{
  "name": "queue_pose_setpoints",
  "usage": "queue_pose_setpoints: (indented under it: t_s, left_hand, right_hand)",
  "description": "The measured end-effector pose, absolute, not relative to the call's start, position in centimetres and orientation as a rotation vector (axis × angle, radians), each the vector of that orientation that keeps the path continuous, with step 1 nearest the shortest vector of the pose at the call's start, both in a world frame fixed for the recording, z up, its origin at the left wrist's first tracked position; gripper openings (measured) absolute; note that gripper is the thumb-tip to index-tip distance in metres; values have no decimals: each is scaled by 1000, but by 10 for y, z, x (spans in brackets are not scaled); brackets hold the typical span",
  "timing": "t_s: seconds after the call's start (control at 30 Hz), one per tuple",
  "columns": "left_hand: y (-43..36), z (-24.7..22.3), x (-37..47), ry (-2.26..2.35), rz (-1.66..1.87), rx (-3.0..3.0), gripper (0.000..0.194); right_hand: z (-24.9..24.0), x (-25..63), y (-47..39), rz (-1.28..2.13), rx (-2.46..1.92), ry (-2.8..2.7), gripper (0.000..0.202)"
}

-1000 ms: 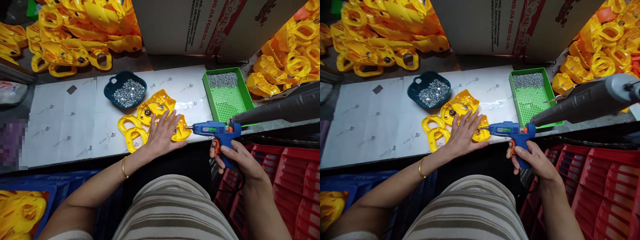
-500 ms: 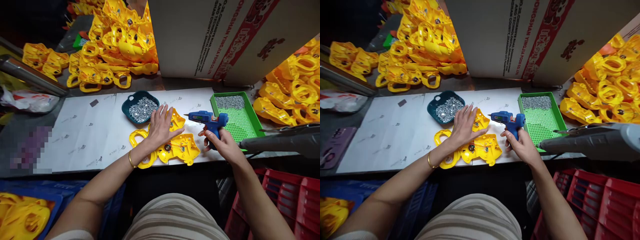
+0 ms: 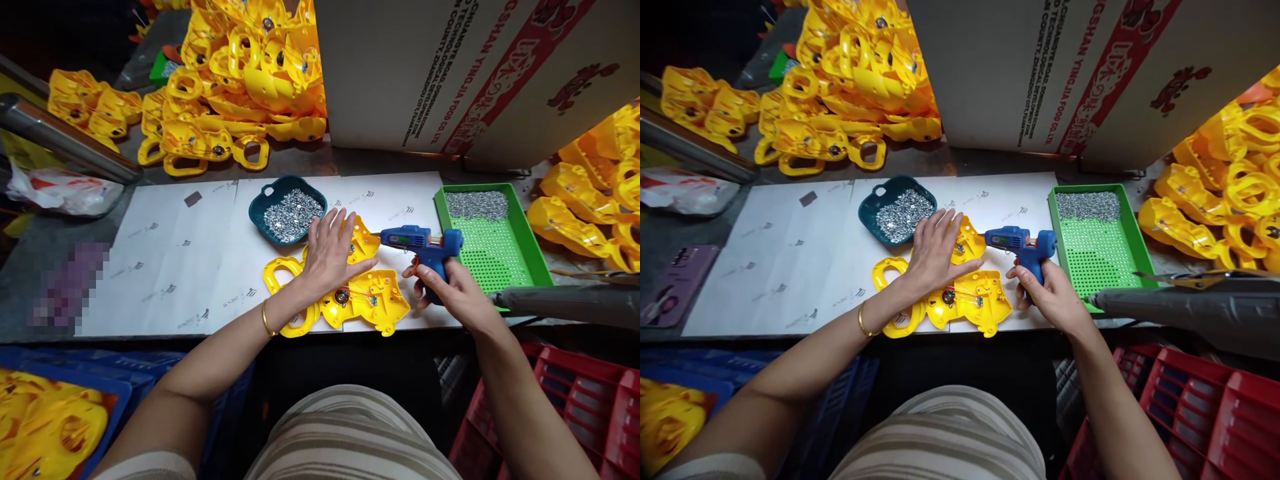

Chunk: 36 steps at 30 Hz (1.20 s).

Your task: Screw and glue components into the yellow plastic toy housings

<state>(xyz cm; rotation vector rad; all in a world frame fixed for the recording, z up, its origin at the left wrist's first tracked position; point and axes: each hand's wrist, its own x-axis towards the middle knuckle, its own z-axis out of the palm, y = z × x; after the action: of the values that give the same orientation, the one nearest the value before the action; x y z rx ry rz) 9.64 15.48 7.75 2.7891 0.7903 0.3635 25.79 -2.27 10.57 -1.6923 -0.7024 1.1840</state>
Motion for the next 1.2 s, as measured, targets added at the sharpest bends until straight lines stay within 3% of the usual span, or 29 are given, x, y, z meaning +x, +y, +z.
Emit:
queue_pose_setpoints:
  t_s: [0.37, 1.2]
  left_hand:
    - [155, 77, 97, 804, 341, 2802, 88]
    - [156, 77, 96, 778, 304, 2783, 87]
  right_hand:
    - [108, 260, -24, 1026, -2028, -930, 48]
    - [125, 264, -21, 935, -2227, -1090, 37]
